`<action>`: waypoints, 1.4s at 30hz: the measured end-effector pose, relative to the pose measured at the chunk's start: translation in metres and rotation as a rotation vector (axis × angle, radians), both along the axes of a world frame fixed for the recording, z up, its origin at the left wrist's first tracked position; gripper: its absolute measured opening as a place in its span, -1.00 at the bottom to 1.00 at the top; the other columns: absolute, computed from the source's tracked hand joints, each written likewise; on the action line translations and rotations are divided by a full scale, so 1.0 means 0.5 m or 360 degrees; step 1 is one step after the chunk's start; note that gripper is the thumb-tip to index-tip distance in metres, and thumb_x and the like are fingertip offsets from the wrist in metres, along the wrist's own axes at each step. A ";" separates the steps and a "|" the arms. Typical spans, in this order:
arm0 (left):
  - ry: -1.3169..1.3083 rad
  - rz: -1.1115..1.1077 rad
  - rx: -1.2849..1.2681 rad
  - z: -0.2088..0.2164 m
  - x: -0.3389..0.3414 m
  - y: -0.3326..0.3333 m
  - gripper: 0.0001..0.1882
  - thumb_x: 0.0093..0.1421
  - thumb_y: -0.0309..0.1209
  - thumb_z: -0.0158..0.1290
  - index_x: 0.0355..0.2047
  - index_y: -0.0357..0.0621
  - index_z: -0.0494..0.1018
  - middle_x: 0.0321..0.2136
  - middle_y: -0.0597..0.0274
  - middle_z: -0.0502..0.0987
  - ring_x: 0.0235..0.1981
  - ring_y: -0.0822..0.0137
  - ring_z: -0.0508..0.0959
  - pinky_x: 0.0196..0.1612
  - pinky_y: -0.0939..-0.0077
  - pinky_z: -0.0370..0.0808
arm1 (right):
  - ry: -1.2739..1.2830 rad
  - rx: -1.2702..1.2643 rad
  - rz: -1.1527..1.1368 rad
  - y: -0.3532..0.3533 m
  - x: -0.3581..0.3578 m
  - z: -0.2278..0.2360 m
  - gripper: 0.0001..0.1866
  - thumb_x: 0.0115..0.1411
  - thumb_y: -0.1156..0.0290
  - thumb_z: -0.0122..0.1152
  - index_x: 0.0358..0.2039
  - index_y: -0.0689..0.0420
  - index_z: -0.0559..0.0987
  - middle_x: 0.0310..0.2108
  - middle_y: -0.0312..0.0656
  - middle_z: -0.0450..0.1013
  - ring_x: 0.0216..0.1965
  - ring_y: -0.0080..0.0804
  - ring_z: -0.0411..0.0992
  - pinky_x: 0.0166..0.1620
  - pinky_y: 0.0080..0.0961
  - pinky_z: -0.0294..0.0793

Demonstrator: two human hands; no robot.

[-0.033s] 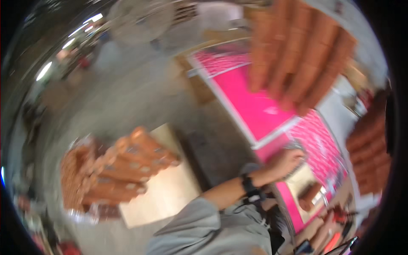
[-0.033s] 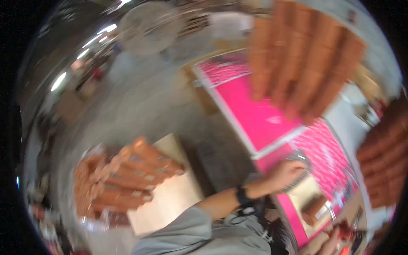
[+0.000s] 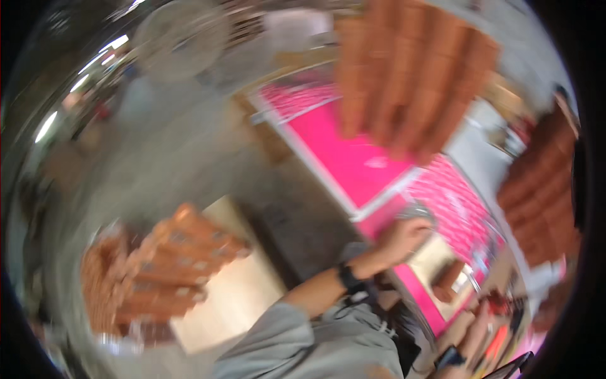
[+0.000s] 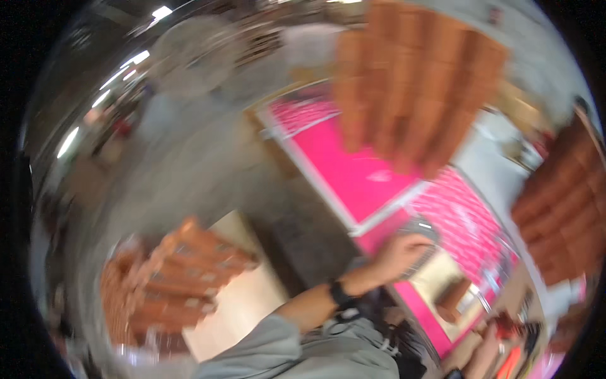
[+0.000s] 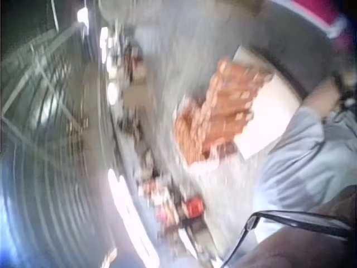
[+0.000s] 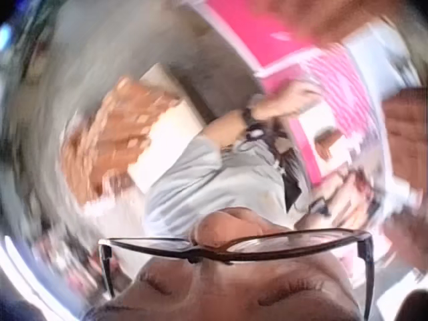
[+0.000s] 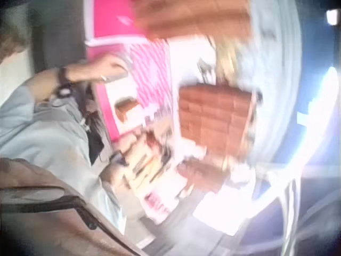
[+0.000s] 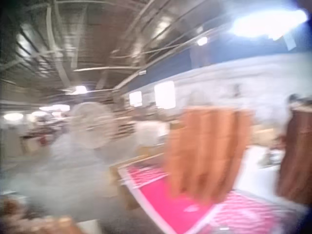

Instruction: Assembling curved wooden components by attaching metal brackets using a pneumatic screwdriver and pliers.

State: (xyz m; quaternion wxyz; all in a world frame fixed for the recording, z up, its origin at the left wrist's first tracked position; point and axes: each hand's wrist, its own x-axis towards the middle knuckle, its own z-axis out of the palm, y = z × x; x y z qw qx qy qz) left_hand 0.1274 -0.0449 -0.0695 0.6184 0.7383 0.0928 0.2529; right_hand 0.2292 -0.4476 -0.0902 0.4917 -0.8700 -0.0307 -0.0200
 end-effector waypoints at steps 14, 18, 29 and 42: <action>0.0014 -0.0374 -0.0556 0.014 -0.065 -0.074 -0.88 0.33 -0.59 -0.02 -0.15 -0.32 0.45 -0.32 0.10 0.60 -0.32 0.32 0.63 -0.21 0.44 0.65 | -0.0278 0.0632 0.0268 0.109 -0.137 0.093 -0.55 0.02 0.57 0.22 0.00 0.19 0.51 -0.29 -0.31 0.48 -0.27 -0.61 0.43 -0.17 -0.59 0.46; 0.0112 -0.0411 -0.0551 0.021 -0.088 -0.102 -0.76 0.31 -0.60 -0.01 -0.02 -0.37 0.45 -0.32 0.09 0.61 -0.31 0.35 0.62 -0.18 0.50 0.60 | -0.0076 0.0625 0.0392 0.110 -0.160 0.131 -0.59 0.06 0.55 0.21 -0.02 0.18 0.54 -0.28 -0.34 0.50 -0.27 -0.64 0.43 -0.18 -0.63 0.46; 0.0214 -0.0810 -0.0757 0.023 -0.039 -0.195 -0.79 0.31 -0.55 0.09 -0.10 -0.47 0.51 -0.23 -0.03 0.64 -0.15 0.27 0.65 -0.05 0.47 0.62 | 0.0028 0.1274 0.1252 0.189 -0.090 0.332 -0.71 0.02 0.69 0.08 -0.19 0.28 0.49 -0.31 -0.14 0.51 -0.34 -0.43 0.57 -0.27 -0.51 0.56; 0.0111 -0.0576 -0.0092 0.001 -0.056 -0.218 -0.82 0.25 -0.48 0.22 -0.18 -0.33 0.60 -0.40 0.34 0.62 -0.39 0.63 0.49 -0.29 0.70 0.44 | -0.0175 0.1371 0.0880 0.296 -0.113 0.337 -0.64 0.22 0.53 0.12 0.04 0.23 0.37 -0.23 -0.15 0.41 -0.42 -0.46 0.48 -0.31 -0.53 0.53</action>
